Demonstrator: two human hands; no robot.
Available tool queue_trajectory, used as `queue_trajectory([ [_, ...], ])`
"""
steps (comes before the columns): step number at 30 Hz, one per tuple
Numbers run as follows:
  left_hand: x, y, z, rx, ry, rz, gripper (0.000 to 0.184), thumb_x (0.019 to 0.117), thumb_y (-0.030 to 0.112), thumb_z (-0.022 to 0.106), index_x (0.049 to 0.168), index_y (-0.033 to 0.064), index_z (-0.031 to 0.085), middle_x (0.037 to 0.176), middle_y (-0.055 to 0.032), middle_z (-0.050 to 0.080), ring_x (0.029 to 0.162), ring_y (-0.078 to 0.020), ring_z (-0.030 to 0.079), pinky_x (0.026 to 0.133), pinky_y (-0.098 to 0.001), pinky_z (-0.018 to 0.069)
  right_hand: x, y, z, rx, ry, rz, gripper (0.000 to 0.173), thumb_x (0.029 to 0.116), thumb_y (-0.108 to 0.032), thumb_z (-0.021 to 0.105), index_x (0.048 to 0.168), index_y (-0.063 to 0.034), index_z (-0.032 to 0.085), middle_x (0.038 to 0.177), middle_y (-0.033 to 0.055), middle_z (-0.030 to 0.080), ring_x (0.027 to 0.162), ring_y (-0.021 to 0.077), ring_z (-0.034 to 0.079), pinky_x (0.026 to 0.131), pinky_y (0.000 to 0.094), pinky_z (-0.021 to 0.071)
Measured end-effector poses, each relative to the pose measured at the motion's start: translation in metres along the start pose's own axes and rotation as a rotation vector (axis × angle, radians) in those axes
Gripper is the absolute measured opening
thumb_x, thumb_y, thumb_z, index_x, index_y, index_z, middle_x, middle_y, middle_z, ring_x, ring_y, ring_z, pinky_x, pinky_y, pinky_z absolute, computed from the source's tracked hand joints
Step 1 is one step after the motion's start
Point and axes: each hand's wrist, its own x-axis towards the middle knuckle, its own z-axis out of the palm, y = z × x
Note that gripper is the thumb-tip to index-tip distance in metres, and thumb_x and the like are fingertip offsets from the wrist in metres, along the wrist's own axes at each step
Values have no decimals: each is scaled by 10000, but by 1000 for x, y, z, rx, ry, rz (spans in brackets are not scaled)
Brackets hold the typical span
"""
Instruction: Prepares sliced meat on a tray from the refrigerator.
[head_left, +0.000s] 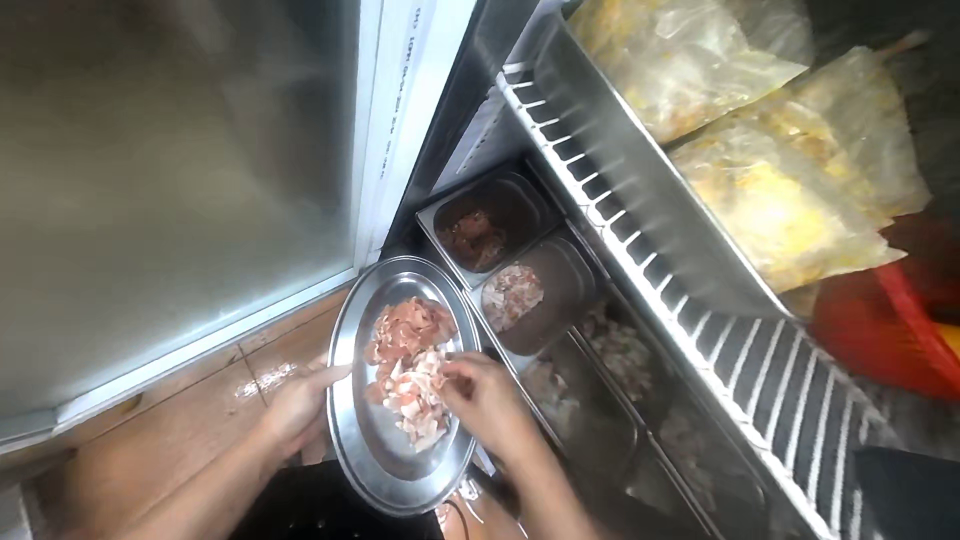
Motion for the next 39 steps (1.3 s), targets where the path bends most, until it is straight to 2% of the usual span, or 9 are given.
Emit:
queue_trajectory([
  [2, 1, 0, -2, 23, 3, 2, 334, 1027, 124, 551, 1340, 18, 601, 1151, -258, 705, 1023, -346, 721, 911, -520, 600, 9, -8, -15, -42, -46, -15, 167, 926, -331, 692, 1036, -266, 799, 1144, -110, 711, 927, 19, 680, 836, 290, 610],
  [6, 0, 3, -3, 41, 22, 22, 316, 1026, 130, 563, 1309, 3, 626, 1117, -255, 714, 997, -337, 727, 894, -507, 608, 57, -29, -67, 17, 271, -49, 119, 926, -185, 718, 1023, -162, 783, 920, -32, 742, 765, 83, 697, 710, 332, 625],
  [10, -5, 3, -3, 36, 48, 23, 319, 1041, 138, 550, 1330, 23, 621, 1124, -254, 713, 997, -344, 725, 890, -517, 608, 156, -30, -90, -56, 321, 87, 272, 940, -193, 690, 1198, -116, 727, 1102, 89, 749, 992, 226, 727, 901, 505, 595],
  [14, -9, -4, -5, 7, 62, 25, 337, 1045, 169, 557, 1354, 45, 611, 1130, -251, 712, 1000, -341, 726, 892, -510, 608, 233, -35, -70, -342, -67, 193, 569, 909, -342, 743, 1416, -120, 607, 1365, 208, 623, 1295, 397, 570, 1066, 645, 451],
  [18, -14, -7, -1, -15, 99, 15, 316, 1049, 163, 554, 1328, 33, 622, 1105, -242, 721, 979, -325, 732, 883, -491, 612, 248, -47, -42, -598, -438, 166, 402, 999, -227, 632, 1314, 22, 623, 1301, 279, 630, 1238, 440, 591, 1027, 642, 452],
  [23, -16, -10, -1, -46, 128, 3, 302, 1049, 147, 551, 1310, 14, 628, 1087, -248, 721, 959, -331, 733, 869, -494, 615, 247, -41, -56, -481, -470, 172, 338, 998, -289, 631, 1269, -96, 694, 1223, 204, 686, 1156, 369, 637, 979, 619, 481],
  [27, -17, -7, 0, -43, 116, -3, 301, 1053, 140, 535, 1315, 19, 620, 1086, -246, 718, 957, -320, 731, 868, -486, 613, 245, -22, -68, -61, -383, 332, 334, 981, -289, 675, 1259, -104, 669, 910, 96, 689, 737, 181, 641, 688, 387, 562],
  [36, -12, 0, 3, 3, 109, -9, 283, 1047, 145, 533, 1275, 19, 644, 1064, -239, 724, 937, -306, 734, 850, -474, 617, 156, -50, -113, 299, 65, 57, 213, 873, -131, 722, 1075, -68, 706, 848, 77, 733, 681, 187, 706, 642, 379, 625],
  [39, -12, 1, 4, -4, 94, 0, 286, 1051, 139, 530, 1284, 16, 641, 1074, -238, 724, 946, -307, 734, 860, -476, 616, 100, -63, -104, 574, 42, -110, 238, 874, -19, 689, 1112, -32, 695, 949, 137, 747, 751, 284, 746, 676, 465, 674],
])
